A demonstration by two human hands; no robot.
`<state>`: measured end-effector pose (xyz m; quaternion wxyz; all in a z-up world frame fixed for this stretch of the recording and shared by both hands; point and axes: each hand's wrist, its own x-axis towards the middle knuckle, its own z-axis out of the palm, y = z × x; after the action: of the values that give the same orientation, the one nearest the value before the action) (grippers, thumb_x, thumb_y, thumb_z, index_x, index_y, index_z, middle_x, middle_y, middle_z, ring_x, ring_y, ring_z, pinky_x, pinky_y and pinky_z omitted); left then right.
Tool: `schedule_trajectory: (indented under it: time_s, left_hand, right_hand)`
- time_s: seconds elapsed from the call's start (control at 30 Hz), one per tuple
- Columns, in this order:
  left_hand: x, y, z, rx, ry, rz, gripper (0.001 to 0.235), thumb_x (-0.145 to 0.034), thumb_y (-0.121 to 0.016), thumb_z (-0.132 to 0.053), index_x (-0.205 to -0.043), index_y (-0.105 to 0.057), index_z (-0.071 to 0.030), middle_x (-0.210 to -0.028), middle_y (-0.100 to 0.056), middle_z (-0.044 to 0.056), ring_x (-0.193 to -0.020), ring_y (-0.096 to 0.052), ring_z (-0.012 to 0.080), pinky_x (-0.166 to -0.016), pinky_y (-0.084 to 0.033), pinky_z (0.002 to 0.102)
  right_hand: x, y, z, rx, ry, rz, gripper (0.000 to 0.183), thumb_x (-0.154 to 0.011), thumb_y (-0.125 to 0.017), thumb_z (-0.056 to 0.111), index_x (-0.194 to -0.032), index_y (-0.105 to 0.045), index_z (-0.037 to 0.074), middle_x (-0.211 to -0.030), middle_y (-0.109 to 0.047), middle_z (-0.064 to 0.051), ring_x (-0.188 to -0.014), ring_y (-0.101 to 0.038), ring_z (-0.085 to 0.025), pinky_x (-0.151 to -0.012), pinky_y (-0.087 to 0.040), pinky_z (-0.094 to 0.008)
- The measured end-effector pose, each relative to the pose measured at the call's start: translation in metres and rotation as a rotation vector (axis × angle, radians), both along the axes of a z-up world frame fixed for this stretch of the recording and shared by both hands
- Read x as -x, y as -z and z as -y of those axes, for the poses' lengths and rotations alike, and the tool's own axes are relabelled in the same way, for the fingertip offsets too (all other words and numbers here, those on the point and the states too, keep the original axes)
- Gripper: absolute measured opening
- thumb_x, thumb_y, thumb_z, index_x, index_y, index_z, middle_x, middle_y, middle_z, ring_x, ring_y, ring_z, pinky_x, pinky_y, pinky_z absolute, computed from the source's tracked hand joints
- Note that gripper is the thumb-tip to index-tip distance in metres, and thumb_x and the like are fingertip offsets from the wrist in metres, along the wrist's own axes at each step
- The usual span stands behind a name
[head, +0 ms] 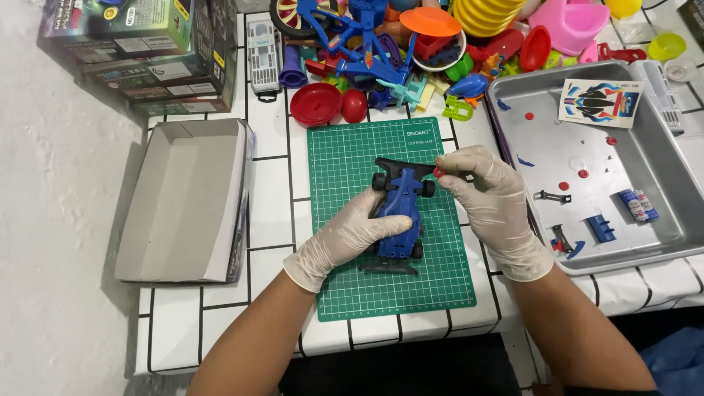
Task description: Assembling a motorized toy car by installing batteries and attaching various chassis components.
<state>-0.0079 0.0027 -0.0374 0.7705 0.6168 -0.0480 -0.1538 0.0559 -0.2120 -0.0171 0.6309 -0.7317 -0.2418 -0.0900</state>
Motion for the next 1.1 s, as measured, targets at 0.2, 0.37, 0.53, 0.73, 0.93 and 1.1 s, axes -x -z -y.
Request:
schedule_trajectory:
  time_s: [0.2,0.37,0.53,0.73,0.93,1.1]
  left_hand:
    - [-0.001,0.000,0.001,0.001,0.012,0.000,0.062,-0.084,-0.081,-0.015,-0.141,-0.057,-0.012,-0.126,-0.069,0.008,-0.113,-0.065,0.0197,-0.098,-0.057,0.039]
    - [0.004,-0.017,0.004,0.011,0.018,-0.016,0.063,-0.083,-0.082,-0.015,-0.140,-0.057,-0.013,-0.126,-0.069,0.008,-0.113,-0.066,0.0198,-0.097,-0.058,0.038]
    - [0.006,-0.020,0.005,0.022,0.019,-0.030,0.064,-0.082,-0.082,-0.016,-0.140,-0.057,-0.012,-0.125,-0.069,0.009,-0.111,-0.066,0.0204,-0.096,-0.058,0.039]
    - [0.006,-0.021,0.005,0.043,0.015,-0.023,0.062,-0.082,-0.082,-0.018,-0.140,-0.058,-0.011,-0.126,-0.069,0.008,-0.113,-0.066,0.0197,-0.098,-0.057,0.039]
    - [0.003,-0.010,0.004,0.056,-0.001,-0.023,0.061,-0.083,-0.083,-0.019,-0.138,-0.059,-0.010,-0.125,-0.070,0.008,-0.111,-0.067,0.0199,-0.096,-0.058,0.038]
    - [0.002,-0.005,0.001,0.112,-0.090,-0.094,0.052,-0.081,-0.083,-0.019,-0.129,-0.065,-0.008,-0.114,-0.073,0.008,-0.102,-0.070,0.0187,-0.087,-0.061,0.036]
  right_hand:
    - [0.000,0.000,-0.002,-0.014,-0.010,0.051,0.020,-0.087,-0.081,0.000,-0.107,-0.076,-0.003,-0.101,-0.070,-0.014,-0.086,-0.066,-0.017,-0.081,-0.056,-0.029]
    - [-0.001,0.000,-0.001,-0.026,-0.017,0.028,0.020,-0.087,-0.081,-0.002,-0.107,-0.076,-0.003,-0.101,-0.071,-0.014,-0.086,-0.066,-0.017,-0.081,-0.056,-0.029]
    - [0.000,-0.001,-0.002,-0.023,-0.018,0.011,0.020,-0.086,-0.081,-0.003,-0.106,-0.076,-0.003,-0.101,-0.071,-0.014,-0.086,-0.066,-0.016,-0.081,-0.056,-0.029]
    - [-0.002,0.004,-0.004,-0.033,-0.010,-0.007,0.022,-0.087,-0.080,-0.004,-0.109,-0.076,-0.003,-0.099,-0.070,-0.014,-0.085,-0.064,-0.015,-0.080,-0.056,-0.029]
    - [0.000,0.008,-0.007,-0.104,-0.021,-0.090,0.024,-0.087,-0.080,-0.004,-0.111,-0.075,-0.003,-0.101,-0.070,-0.011,-0.087,-0.065,-0.013,-0.083,-0.057,-0.028]
    - [0.000,0.011,-0.001,-0.078,0.012,0.022,0.017,-0.085,-0.085,-0.002,-0.097,-0.072,-0.002,-0.094,-0.065,-0.013,-0.086,-0.063,-0.018,-0.077,-0.054,-0.028]
